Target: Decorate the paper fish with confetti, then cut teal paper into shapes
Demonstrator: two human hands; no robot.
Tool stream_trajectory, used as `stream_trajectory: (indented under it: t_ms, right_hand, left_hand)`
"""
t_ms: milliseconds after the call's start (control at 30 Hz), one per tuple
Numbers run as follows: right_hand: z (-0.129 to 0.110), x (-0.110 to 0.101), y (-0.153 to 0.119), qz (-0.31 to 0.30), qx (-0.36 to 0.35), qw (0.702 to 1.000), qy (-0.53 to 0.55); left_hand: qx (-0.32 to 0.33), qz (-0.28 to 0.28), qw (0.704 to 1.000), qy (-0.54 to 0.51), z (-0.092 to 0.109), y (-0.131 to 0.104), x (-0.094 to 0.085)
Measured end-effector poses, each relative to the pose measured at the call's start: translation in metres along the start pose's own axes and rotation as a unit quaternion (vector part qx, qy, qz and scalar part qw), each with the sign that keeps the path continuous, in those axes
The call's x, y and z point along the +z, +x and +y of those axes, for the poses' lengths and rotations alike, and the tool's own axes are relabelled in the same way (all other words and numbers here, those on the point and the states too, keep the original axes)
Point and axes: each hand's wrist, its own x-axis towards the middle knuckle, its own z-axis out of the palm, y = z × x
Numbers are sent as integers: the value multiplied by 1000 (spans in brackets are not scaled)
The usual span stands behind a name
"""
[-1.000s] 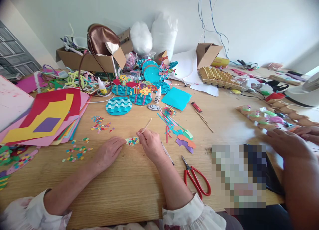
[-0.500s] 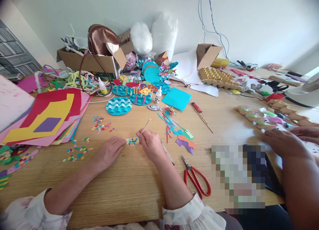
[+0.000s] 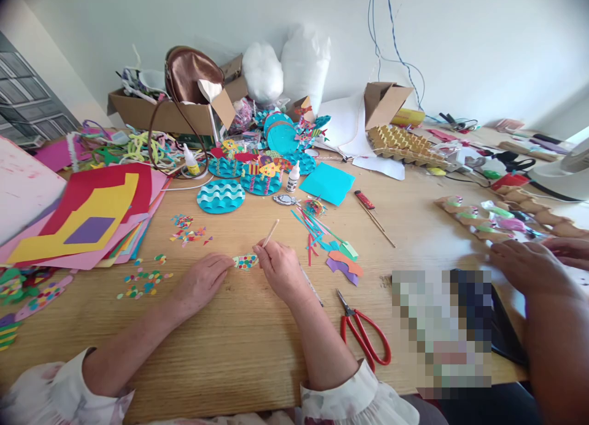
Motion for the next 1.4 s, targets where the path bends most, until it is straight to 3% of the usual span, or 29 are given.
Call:
stream_trajectory:
  t_ms: [633, 833, 933, 1233, 1400]
  right_hand:
    - [-3, -2, 0, 2, -3, 1000, -11]
    - [-4, -5, -1, 101, 1, 994, 44]
    - [-1, -2, 1, 116, -14, 991, 58]
    - [7, 10, 4, 49, -42, 996, 59]
    - [6, 11, 8, 77, -12, 995, 61]
  left_hand:
    - [-7, -4, 1000, -12, 1, 0, -1]
    - [-6, -1, 1000, -1, 0, 0, -1]
    - [-7, 10, 1000, -20, 0, 0, -1]
    - [-17, 76, 993, -85, -6, -4, 2]
    - [-13, 96, 992, -79, -11, -4, 2]
